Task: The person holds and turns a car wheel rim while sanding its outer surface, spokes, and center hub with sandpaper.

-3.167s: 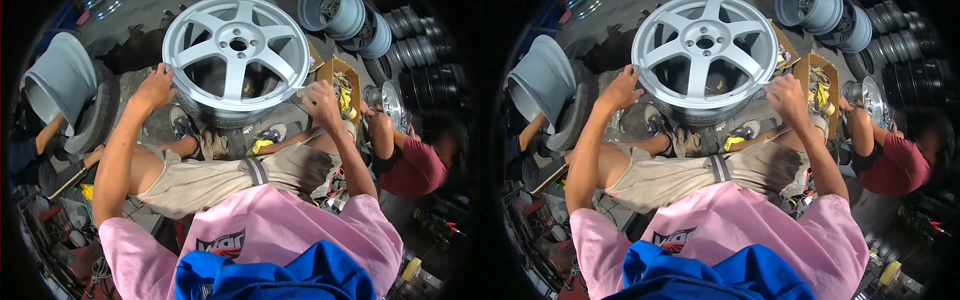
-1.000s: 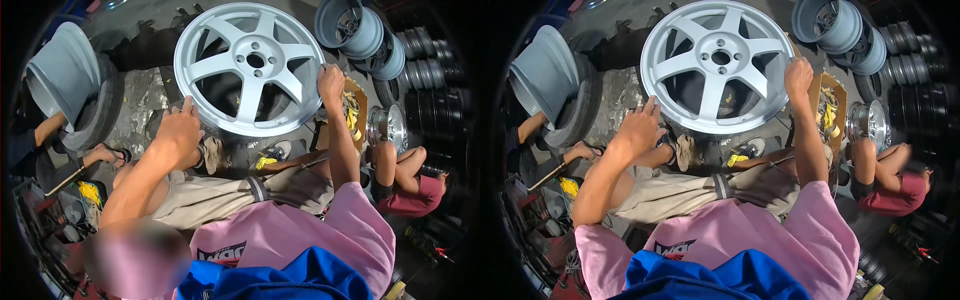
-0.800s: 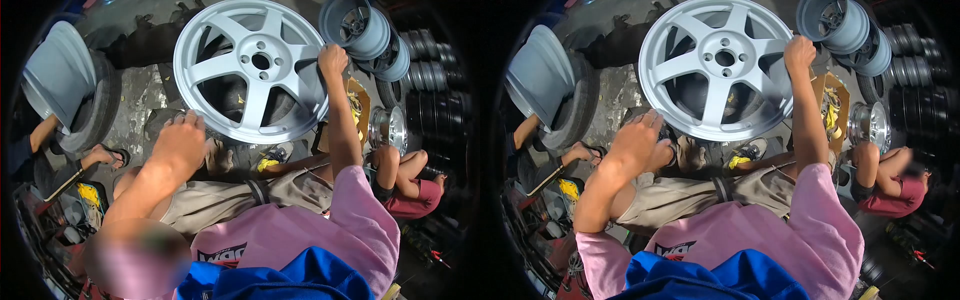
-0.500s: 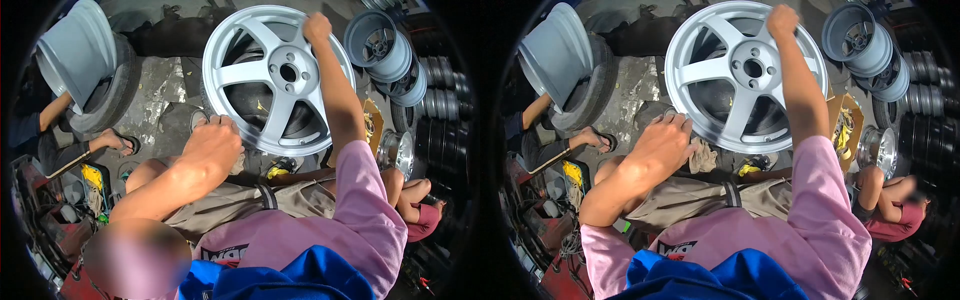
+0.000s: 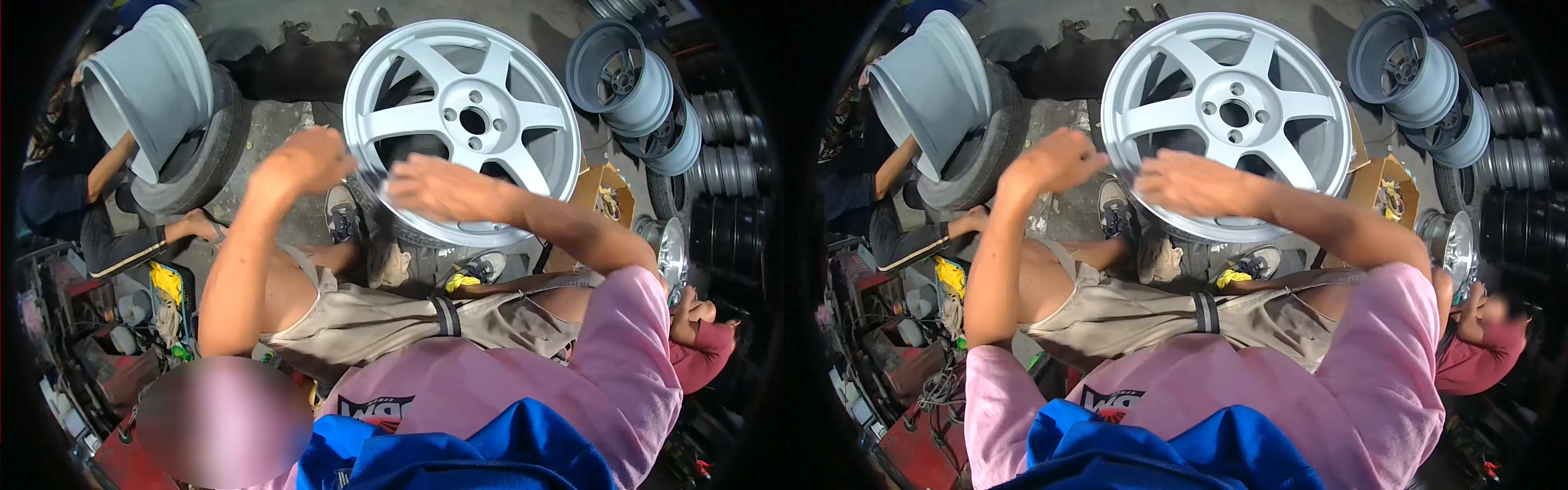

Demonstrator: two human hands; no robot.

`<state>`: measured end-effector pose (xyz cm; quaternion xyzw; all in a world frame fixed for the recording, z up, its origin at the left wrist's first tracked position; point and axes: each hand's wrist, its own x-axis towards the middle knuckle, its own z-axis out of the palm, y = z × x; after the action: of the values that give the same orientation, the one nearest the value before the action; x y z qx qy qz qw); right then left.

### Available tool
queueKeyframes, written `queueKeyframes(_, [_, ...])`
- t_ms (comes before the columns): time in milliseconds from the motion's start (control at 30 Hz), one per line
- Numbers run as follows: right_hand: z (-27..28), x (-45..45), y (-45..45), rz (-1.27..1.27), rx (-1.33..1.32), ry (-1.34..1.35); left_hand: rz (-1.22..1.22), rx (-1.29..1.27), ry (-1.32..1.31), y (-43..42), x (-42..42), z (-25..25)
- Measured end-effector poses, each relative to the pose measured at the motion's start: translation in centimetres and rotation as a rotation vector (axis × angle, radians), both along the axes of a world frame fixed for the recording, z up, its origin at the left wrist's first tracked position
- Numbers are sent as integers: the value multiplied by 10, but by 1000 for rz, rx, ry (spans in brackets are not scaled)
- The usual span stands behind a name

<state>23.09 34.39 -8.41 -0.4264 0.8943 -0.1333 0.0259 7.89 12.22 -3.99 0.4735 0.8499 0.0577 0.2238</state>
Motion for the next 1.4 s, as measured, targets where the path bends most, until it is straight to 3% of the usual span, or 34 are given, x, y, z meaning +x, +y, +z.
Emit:
queueKeyframes(133, [-6, 70, 11, -132, -85, -80, 214, -89, -176, 0, -48, -24])
queueKeyframes(200, [-31, 91, 7, -277, -342, 51, 225, -28, -397, 4, -62, -48])
queueKeyframes(233, [-31, 94, 3, -283, -342, 59, 218, -28, -390, 5, -65, -53])
queueKeyframes(300, [-33, 95, -14, -392, -394, 182, 354, -91, -695, 6, -65, -65])
queueKeyframes(367, [-30, 80, -34, -456, -372, 235, 376, -27, -709, 7, -64, -67])
queueKeyframes(500, [-35, 46, -66, -648, -446, 245, 380, 24, -607, 20, -85, -86])
queueKeyframes(700, [-18, 119, -53, -759, -430, 151, 368, 57, -50, 52, -93, -82])
queueKeyframes(833, [-1, 178, -13, -870, -284, 127, 436, 20, 69, 61, -87, -74])
queueKeyframes(900, [14, 188, 22, -910, -138, -43, 448, 12, 94, 66, -86, -75])
queueKeyframes(933, [16, 190, 41, -928, -123, 50, 471, 35, 138, 68, -87, -76])
queueKeyframes(1033, [36, 181, 104, -1163, -282, 333, 473, 102, 208, 72, -103, -93])
queueKeyframes(1100, [46, 175, 147, -1433, -253, 288, 502, 205, 98, 77, -117, -110])
queueKeyframes(1167, [31, 176, 197, -1438, -283, 440, 509, 166, 85, 88, -121, -108])
queueKeyframes(1267, [0, 180, 233, -1692, -310, 337, 530, 132, 130, 97, -122, -102])
queueKeyframes(1333, [-16, 185, 236, -1823, -757, 89, 493, 150, 231, 105, -125, -104])
queueKeyframes(1400, [-19, 181, 228, -1803, -723, 99, 481, 149, 242, 112, -131, -100])
